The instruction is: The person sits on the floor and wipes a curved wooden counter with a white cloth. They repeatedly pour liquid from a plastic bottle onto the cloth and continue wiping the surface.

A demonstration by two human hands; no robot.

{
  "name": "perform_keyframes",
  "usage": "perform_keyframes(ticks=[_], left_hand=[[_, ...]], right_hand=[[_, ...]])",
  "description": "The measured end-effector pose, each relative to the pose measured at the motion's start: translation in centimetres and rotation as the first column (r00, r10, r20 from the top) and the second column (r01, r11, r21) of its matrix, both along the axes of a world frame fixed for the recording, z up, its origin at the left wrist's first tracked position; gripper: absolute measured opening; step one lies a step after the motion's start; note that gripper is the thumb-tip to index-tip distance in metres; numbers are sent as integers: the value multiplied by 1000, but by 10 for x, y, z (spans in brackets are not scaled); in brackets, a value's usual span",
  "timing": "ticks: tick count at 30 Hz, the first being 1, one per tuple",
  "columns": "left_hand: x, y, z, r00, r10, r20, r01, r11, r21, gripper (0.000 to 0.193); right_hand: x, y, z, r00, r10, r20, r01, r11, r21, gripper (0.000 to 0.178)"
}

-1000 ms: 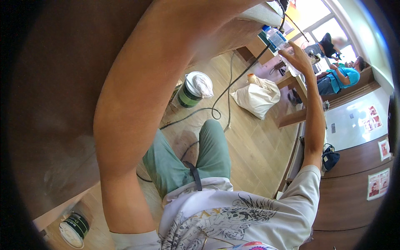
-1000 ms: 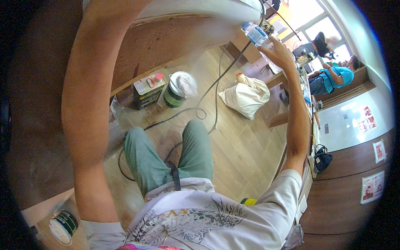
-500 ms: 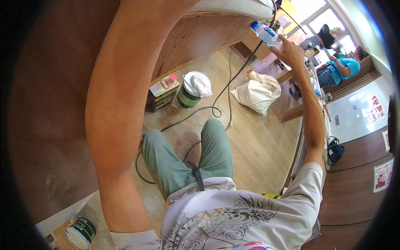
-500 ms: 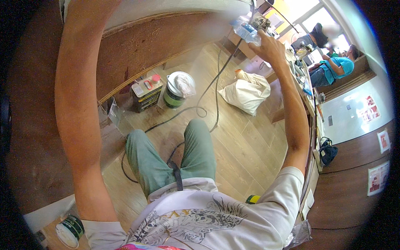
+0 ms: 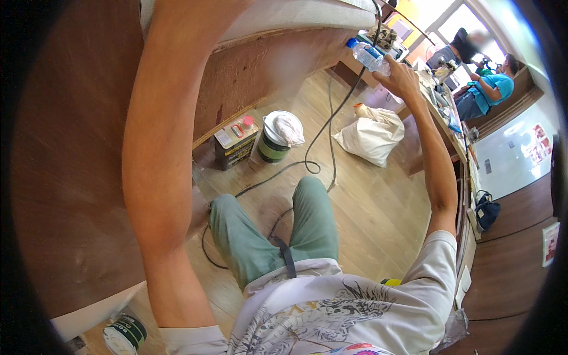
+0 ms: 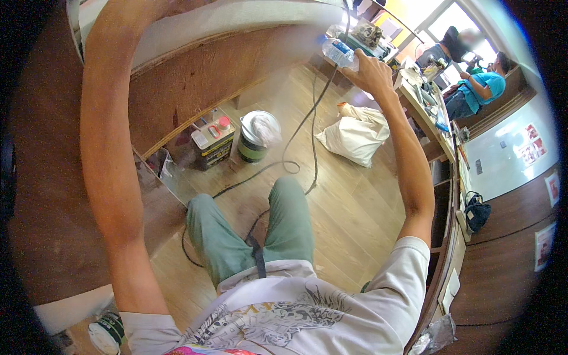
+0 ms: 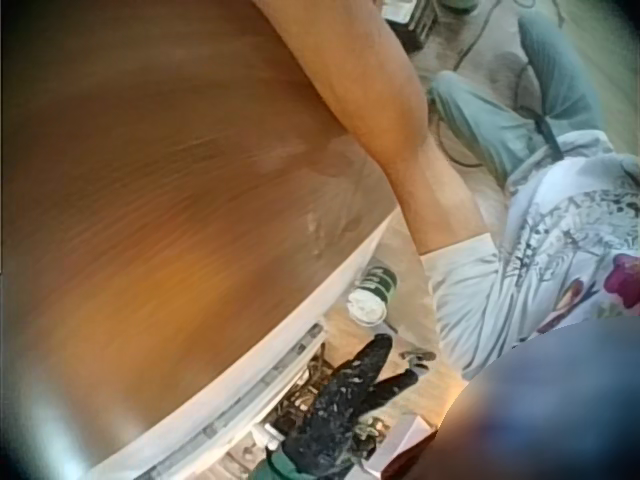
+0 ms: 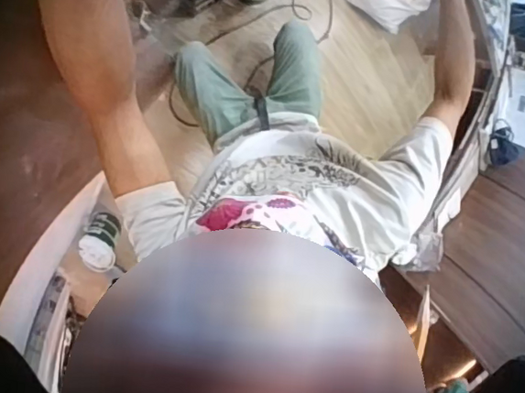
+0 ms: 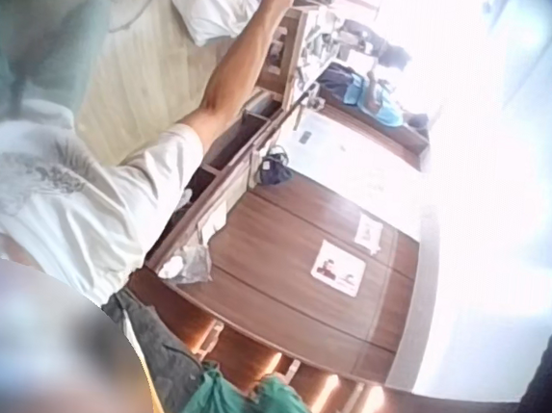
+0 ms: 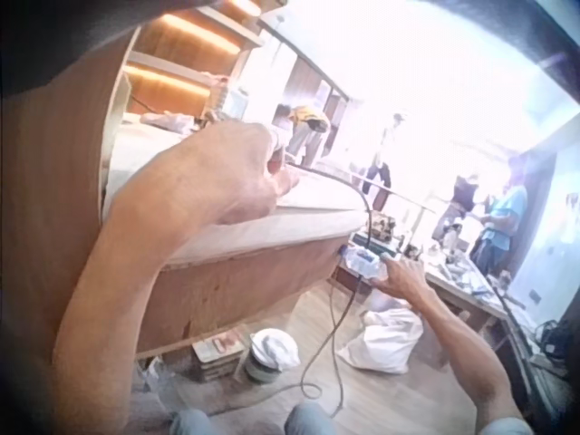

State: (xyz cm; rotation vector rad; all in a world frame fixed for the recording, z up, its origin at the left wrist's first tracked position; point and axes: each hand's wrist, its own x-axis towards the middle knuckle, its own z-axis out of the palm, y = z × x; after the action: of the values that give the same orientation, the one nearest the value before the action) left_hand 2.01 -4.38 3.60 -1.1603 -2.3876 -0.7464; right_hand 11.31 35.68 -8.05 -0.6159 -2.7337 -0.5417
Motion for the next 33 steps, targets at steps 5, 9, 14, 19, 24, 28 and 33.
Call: perform_keyframes(ticks=[5, 9, 14, 19, 24, 28, 33], left_hand=[[8, -1, -13, 994, 13, -110, -1, 994, 113, 37], [16, 1, 6, 994, 72, 78, -74, 997, 26, 37], [18, 6, 5, 991, 62, 118, -69, 996, 57, 36], [5, 6, -2, 1000, 0, 29, -3, 995, 95, 36], [4, 8, -2, 1000, 1, 27, -3, 997, 72, 35], [2, 13, -2, 1000, -5, -9, 5, 999, 50, 35], [-3, 14, -2, 999, 1, -34, 0, 999, 37, 35]], right_hand=[[3, -7, -2, 999, 14, 34, -15, 999, 41, 64], [-6, -8, 2, 999, -3, 54, 2, 1000, 17, 69], [9, -38, -6, 994, 107, 3, -107, 993, -49, 71], [11, -31, -10, 996, 82, 22, -81, 996, -36, 66], [15, -27, -23, 995, 100, -16, -101, 993, -54, 65], [8, -10, -26, 996, 81, -25, -82, 995, -61, 65], [19, -50, -24, 988, 153, -36, -157, 976, -152, 74]])
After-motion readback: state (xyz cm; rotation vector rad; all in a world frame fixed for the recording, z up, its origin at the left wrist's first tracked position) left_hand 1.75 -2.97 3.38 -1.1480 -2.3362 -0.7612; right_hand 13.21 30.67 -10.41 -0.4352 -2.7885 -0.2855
